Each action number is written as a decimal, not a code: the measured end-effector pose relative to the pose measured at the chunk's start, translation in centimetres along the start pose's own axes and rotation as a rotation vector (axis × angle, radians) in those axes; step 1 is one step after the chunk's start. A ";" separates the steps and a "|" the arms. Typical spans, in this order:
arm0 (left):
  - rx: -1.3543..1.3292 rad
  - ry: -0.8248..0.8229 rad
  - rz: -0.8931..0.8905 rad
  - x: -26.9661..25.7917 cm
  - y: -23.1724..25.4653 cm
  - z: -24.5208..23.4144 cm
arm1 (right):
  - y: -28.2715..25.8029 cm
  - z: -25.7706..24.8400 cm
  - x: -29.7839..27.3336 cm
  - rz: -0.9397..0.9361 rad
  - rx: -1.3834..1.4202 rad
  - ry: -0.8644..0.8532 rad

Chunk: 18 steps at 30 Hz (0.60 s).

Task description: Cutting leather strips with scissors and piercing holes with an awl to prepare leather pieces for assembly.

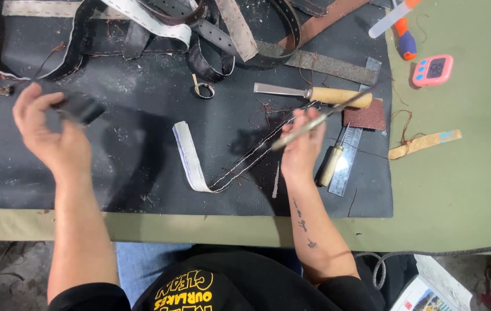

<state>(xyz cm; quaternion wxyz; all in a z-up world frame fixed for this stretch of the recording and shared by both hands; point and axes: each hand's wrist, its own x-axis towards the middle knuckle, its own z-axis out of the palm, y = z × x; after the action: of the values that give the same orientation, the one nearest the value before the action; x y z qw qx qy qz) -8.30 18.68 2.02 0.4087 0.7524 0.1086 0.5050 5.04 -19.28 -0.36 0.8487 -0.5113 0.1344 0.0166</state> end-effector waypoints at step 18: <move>0.738 -1.186 -0.366 -6.3 10.6 6.2 | -3.9 -11.2 0.0 -0.521 -0.548 -0.009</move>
<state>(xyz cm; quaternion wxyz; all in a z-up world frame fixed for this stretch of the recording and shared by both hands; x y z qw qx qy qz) -8.65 5.12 4.46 0.1962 0.9586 0.1563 -0.1347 3.32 -30.88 -1.95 0.6567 -0.7363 -0.0133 -0.1624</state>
